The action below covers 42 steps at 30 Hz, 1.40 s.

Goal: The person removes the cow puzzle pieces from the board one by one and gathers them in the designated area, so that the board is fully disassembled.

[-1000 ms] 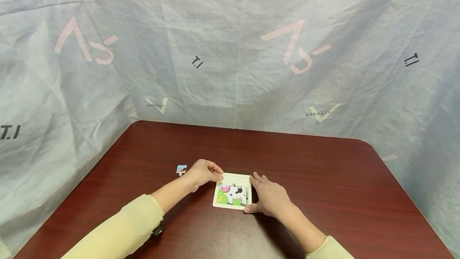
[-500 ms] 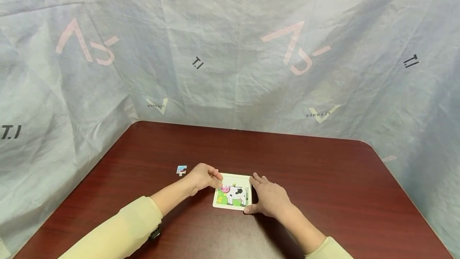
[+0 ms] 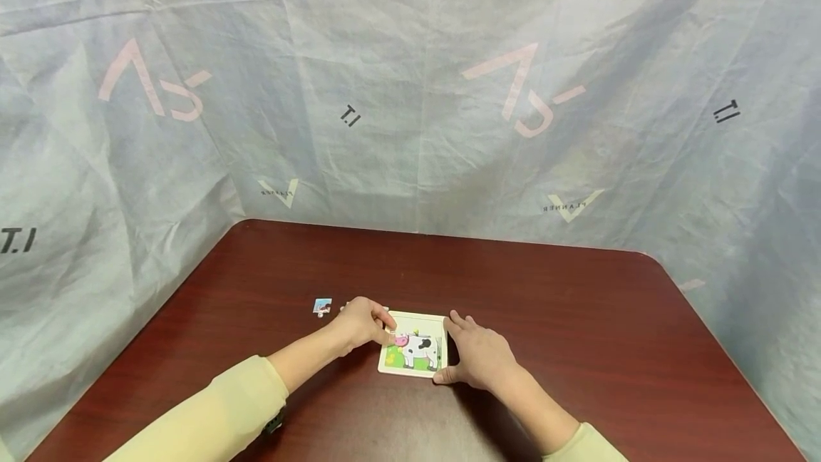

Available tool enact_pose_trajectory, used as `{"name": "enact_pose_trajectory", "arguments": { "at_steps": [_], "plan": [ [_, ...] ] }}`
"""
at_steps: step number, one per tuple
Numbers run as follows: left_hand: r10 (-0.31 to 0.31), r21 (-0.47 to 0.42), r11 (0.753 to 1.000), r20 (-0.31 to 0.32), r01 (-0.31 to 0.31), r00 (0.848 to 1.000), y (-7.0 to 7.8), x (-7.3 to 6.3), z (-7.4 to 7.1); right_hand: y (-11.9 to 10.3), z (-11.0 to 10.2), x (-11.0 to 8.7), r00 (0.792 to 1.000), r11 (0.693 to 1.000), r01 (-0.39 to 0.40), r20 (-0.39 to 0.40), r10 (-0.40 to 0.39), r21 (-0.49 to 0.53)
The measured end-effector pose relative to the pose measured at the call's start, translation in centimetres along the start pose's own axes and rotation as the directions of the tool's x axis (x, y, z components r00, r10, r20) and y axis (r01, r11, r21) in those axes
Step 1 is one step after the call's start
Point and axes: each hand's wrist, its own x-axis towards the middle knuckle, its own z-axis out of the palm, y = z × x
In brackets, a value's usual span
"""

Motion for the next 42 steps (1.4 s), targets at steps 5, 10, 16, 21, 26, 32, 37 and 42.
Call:
{"name": "enact_pose_trajectory", "arguments": {
  "at_steps": [5,10,16,21,26,32,37,42],
  "plan": [
    [0.02,0.098,0.995,-0.022,-0.018,1.0,0.29,0.12,0.25,0.08,-0.19,-0.1,1.0,1.0,-0.007,-0.012,0.007,-0.009],
    [0.02,0.134,0.991,-0.022,-0.017,1.0,0.44,-0.07,0.29,-0.09,-0.11,-0.13,1.0,1.0,-0.007,0.001,0.007,-0.002],
    [0.028,0.168,0.985,-0.013,-0.026,1.0,0.37,-0.17,0.39,-0.22,0.03,-0.2,1.0,1.0,-0.022,0.013,0.022,0.005],
    [0.022,0.155,0.988,-0.013,-0.02,1.0,0.44,-0.16,0.48,-0.19,-0.01,-0.17,1.0,1.0,-0.02,0.011,0.02,0.002],
    [0.012,0.133,0.991,-0.003,-0.012,1.0,0.52,-0.32,0.51,-0.21,-0.06,-0.2,1.0,1.0,-0.021,0.017,0.021,0.006],
    [0.021,0.129,0.991,-0.01,-0.019,1.0,0.5,-0.39,0.53,-0.27,-0.18,-0.1,1.0,1.0,-0.021,0.012,0.021,-0.002],
    [0.02,0.139,0.99,-0.006,-0.019,1.0,0.45,-0.43,0.44,-0.31,-0.17,-0.02,1.0,1.0,-0.015,0.013,0.015,0.001],
    [0.029,0.117,0.993,0.006,-0.029,1.0,0.54,-0.62,0.44,-0.21,-0.1,-0.04,1.0,1.0,-0.013,0.012,0.013,-0.001]
  ]
}}
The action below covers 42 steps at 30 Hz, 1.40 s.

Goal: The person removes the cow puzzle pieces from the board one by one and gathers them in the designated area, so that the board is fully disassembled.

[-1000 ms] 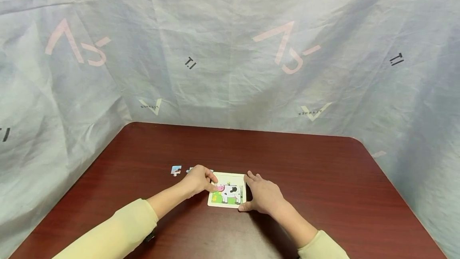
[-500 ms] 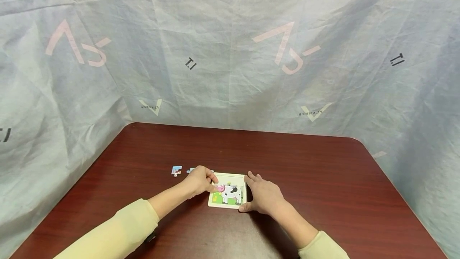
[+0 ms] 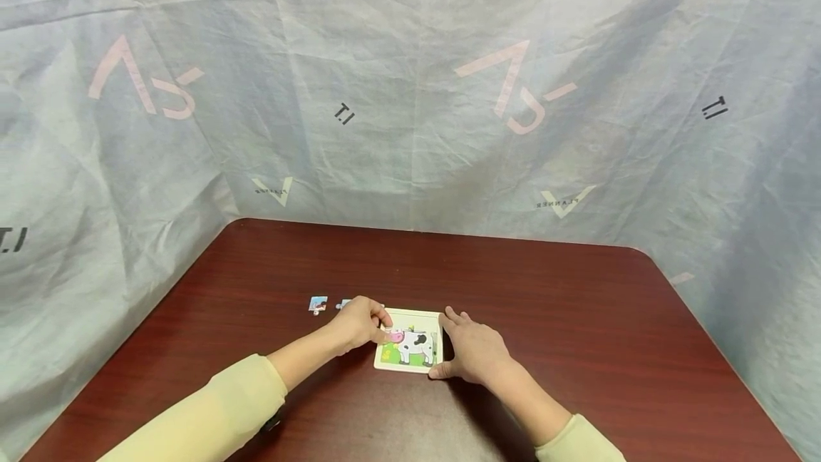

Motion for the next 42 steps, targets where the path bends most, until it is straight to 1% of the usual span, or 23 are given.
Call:
{"name": "enact_pose_trajectory", "arguments": {
  "at_steps": [5,13,19,23,27,31,36,42],
  "plan": [
    [-0.003,-0.001,1.0,-0.001,0.003,1.0,-0.13,0.14,-0.05,0.06,0.04,0.09,1.0,1.0,0.011,-0.006,-0.011,0.003],
    [0.002,0.018,1.0,-0.008,-0.002,1.0,-0.12,0.24,0.2,0.32,0.14,-0.34,0.998,0.999,0.042,-0.039,-0.041,0.033],
    [0.023,0.052,0.998,-0.024,-0.022,0.999,-0.06,0.07,0.29,0.29,0.1,-0.41,0.999,0.999,0.035,-0.021,-0.034,0.041],
    [0.023,0.055,0.998,-0.03,-0.021,0.999,-0.07,0.1,0.25,0.19,0.01,-0.3,0.999,0.999,0.03,-0.019,-0.029,0.032],
    [0.014,0.051,0.999,-0.018,-0.013,1.0,-0.12,0.14,0.27,0.15,-0.02,-0.27,1.0,0.999,0.024,-0.013,-0.024,0.026],
    [0.017,0.046,0.999,-0.006,-0.016,1.0,-0.12,0.1,0.01,0.03,-0.07,-0.02,0.999,0.999,0.035,-0.008,-0.035,0.026],
    [0.072,0.075,0.995,-0.01,-0.071,0.997,-0.12,-0.05,-0.08,-0.04,-0.15,0.15,0.999,0.999,0.042,-0.01,-0.042,0.028],
    [0.147,0.127,0.981,-0.021,-0.144,0.989,0.05,-0.17,0.42,0.14,-0.03,-0.27,0.999,0.999,0.031,-0.009,-0.031,0.035]
  ]
}}
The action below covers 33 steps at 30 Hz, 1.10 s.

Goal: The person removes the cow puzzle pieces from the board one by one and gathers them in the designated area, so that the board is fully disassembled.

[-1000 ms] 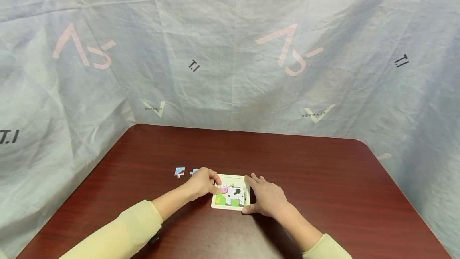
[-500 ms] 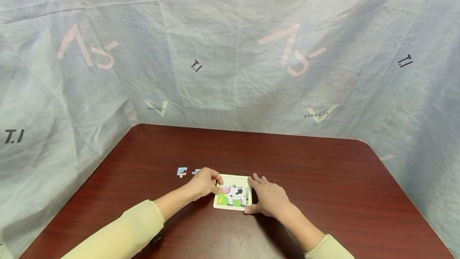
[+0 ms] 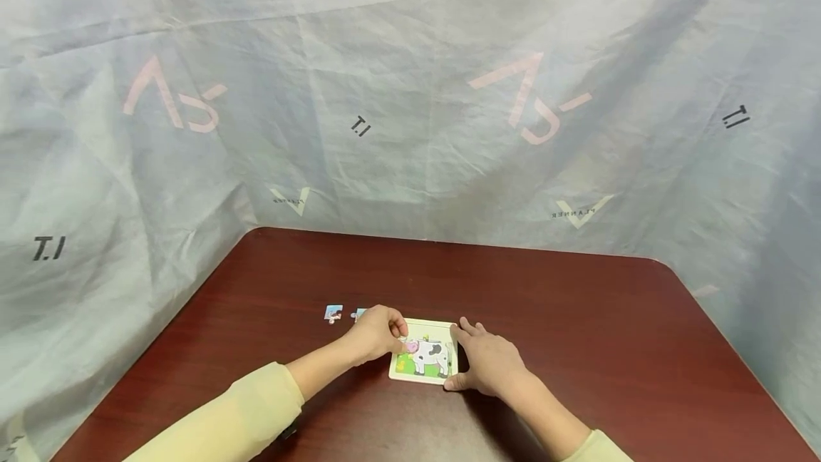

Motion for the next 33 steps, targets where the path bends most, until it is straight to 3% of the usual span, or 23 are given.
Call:
{"name": "enact_pose_trajectory", "arguments": {
  "at_steps": [7,15,33],
  "plan": [
    [0.038,0.067,0.997,0.025,-0.039,0.999,-0.1,-0.6,1.0,0.2,1.0,-1.2,0.999,0.999,-0.027,0.017,0.027,0.027],
    [0.115,0.085,0.989,0.053,-0.119,0.992,-0.1,-0.7,0.9,0.1,0.6,-0.9,1.0,1.0,-0.017,0.007,0.017,0.006],
    [0.099,0.144,0.983,0.111,-0.115,0.989,0.4,0.1,0.2,0.0,0.1,0.0,1.0,1.0,-0.007,-0.012,0.007,-0.014]
  ]
}}
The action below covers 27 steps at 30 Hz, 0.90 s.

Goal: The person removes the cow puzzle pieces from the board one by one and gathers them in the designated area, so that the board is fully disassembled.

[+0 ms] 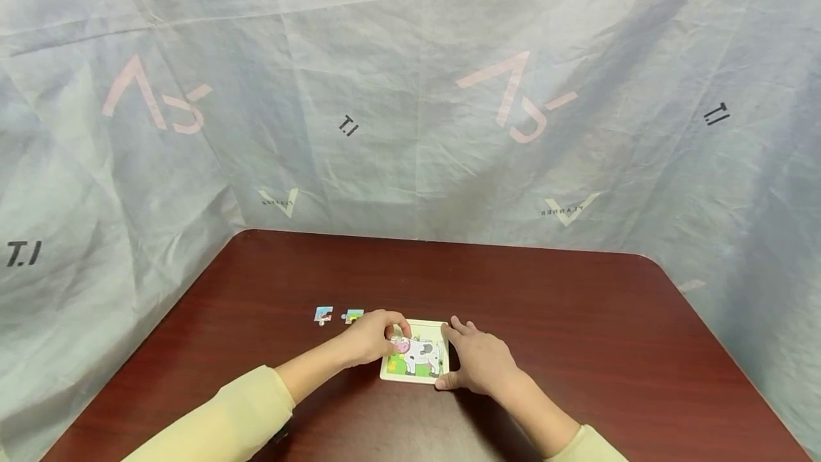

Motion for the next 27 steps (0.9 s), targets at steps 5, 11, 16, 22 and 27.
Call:
{"name": "enact_pose_trajectory", "arguments": {
  "at_steps": [5,11,16,22,27],
  "plan": [
    [0.001,0.014,1.0,0.024,-0.001,1.0,0.15,0.16,-0.1,0.04,0.01,-0.01,1.0,1.0,0.003,-0.004,-0.003,-0.003],
    [0.018,0.051,0.999,0.037,-0.019,0.999,0.25,0.06,-0.31,-0.12,-0.03,0.0,1.0,1.0,-0.002,-0.005,0.002,-0.016],
    [0.03,0.086,0.996,0.041,-0.033,0.999,0.28,0.09,-0.56,-0.23,-0.04,0.16,1.0,1.0,0.0,-0.002,0.0,-0.022],
    [0.007,0.099,0.995,0.054,-0.013,0.999,0.31,0.29,-0.51,-0.18,0.03,0.09,1.0,1.0,-0.001,0.003,0.001,-0.017],
    [-0.01,0.155,0.988,0.065,0.0,0.998,0.48,0.48,-0.51,-0.11,0.05,0.12,1.0,1.0,-0.008,0.005,0.008,-0.018]
  ]
}}
